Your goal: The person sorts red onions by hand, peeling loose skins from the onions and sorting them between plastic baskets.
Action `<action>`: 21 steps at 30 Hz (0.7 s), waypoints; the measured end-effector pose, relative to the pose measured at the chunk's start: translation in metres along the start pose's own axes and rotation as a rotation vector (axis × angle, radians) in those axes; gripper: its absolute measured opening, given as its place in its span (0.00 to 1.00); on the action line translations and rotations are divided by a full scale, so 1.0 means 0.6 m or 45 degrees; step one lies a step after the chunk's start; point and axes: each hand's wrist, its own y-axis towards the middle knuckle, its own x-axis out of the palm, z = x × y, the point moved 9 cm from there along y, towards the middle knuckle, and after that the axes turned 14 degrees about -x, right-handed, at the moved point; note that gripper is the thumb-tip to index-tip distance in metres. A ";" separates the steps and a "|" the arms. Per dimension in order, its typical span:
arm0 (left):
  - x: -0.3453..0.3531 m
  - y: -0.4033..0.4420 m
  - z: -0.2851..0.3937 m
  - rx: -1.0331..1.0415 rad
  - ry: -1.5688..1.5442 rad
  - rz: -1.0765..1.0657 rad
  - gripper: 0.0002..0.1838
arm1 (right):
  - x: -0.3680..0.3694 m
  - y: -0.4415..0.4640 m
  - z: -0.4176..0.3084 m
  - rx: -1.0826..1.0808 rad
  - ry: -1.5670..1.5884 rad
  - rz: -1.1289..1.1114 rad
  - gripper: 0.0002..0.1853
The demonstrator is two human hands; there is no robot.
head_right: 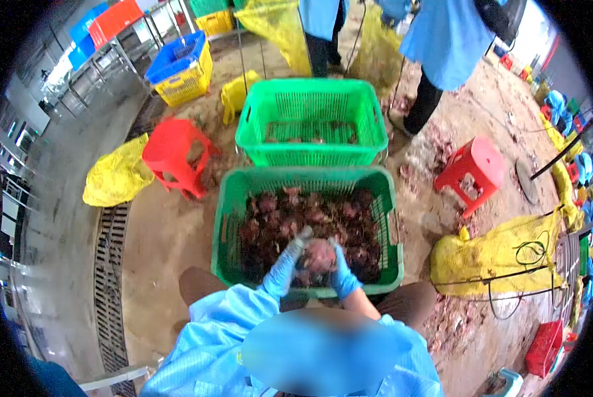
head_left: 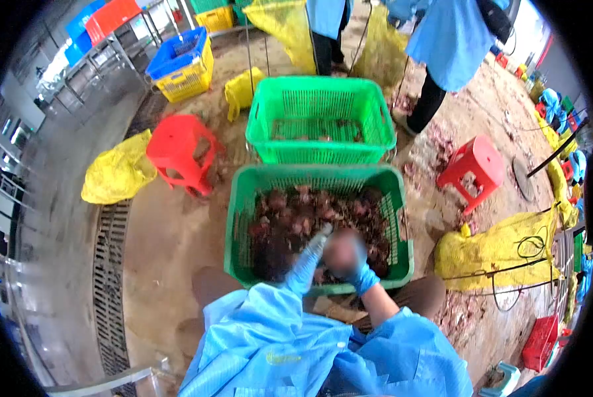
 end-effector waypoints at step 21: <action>-0.053 0.012 -0.021 0.041 -0.358 -0.021 0.20 | 0.127 -0.011 -0.088 -0.645 -0.499 0.037 0.28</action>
